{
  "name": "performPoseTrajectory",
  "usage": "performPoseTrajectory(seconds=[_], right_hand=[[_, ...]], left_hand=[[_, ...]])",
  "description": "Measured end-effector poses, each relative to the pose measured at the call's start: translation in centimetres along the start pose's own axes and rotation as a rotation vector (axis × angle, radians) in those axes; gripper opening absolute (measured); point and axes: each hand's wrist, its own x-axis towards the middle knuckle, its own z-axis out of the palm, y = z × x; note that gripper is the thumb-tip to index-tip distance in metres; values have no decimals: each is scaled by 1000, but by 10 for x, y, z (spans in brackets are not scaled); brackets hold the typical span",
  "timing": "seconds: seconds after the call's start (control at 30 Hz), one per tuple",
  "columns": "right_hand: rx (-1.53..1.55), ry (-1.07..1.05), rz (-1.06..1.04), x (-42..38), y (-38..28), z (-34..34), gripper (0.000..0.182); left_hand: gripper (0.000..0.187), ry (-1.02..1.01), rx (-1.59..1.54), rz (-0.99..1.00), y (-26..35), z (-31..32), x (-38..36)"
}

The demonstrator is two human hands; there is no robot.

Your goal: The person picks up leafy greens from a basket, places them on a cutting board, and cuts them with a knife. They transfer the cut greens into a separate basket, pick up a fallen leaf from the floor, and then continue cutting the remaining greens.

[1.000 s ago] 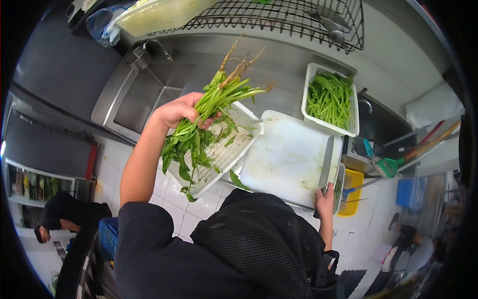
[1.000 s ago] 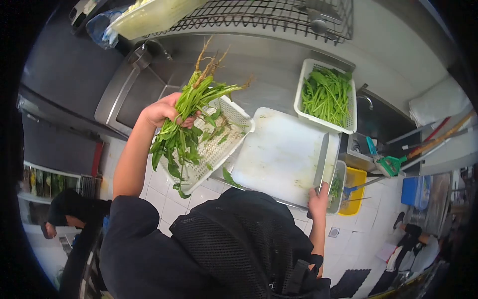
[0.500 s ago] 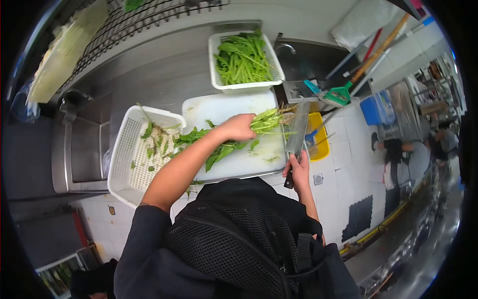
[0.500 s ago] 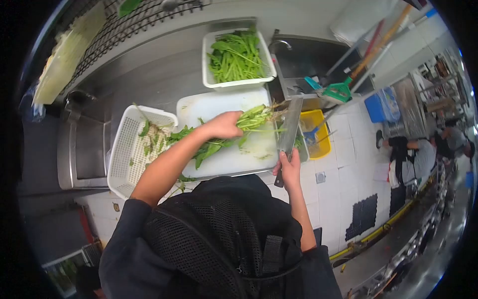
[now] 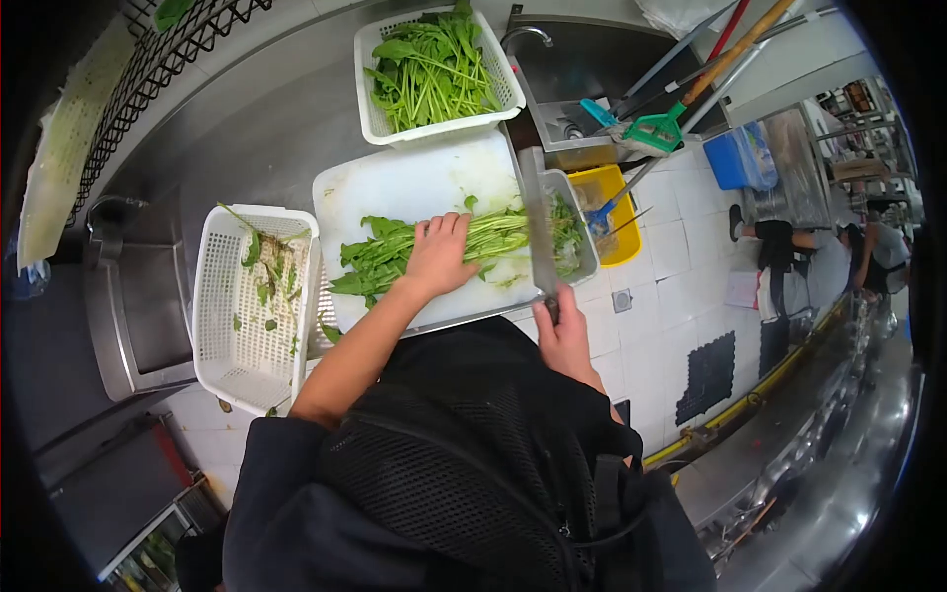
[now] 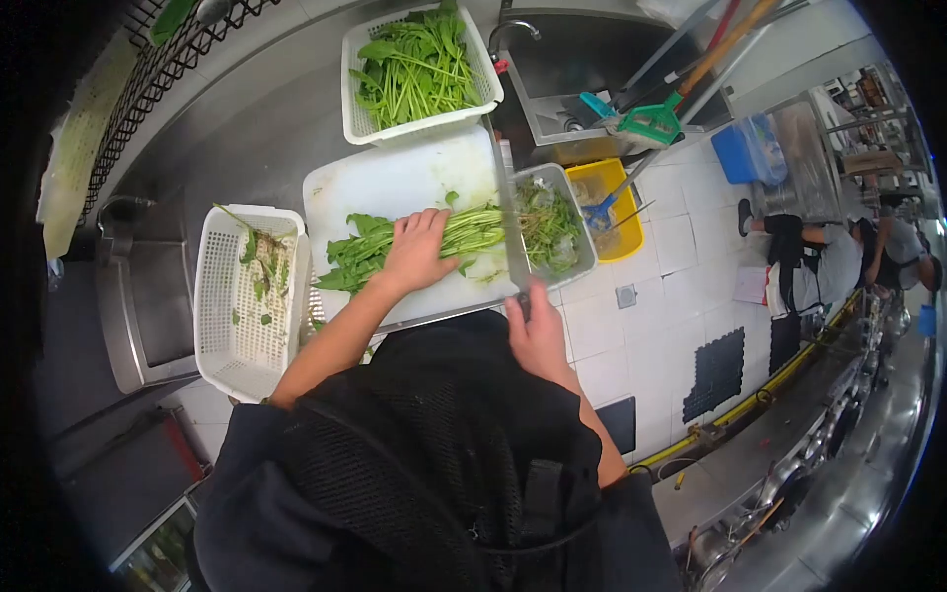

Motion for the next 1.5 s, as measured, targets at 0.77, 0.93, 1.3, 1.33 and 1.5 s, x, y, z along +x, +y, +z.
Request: performPoseTrajectory(seconds=[0.77, 0.93, 1.3, 1.33, 1.5], right_hand=[[40, -192, 272, 54, 56, -16, 27], [-190, -61, 144, 59, 68, -42, 26], [-449, -133, -88, 89, -16, 2, 56], [-450, -158, -98, 97, -21, 1, 56], [-691, -321, -351, 139, -39, 13, 66]], left_hand=[[67, -50, 102, 48, -19, 6, -3], [77, -41, -87, -19, -54, -53, -9], [28, 400, -1011, -321, -113, -43, -23], [26, 466, -1078, -334, -110, -43, -34], [25, 378, -1147, -362, -95, -77, -103]])
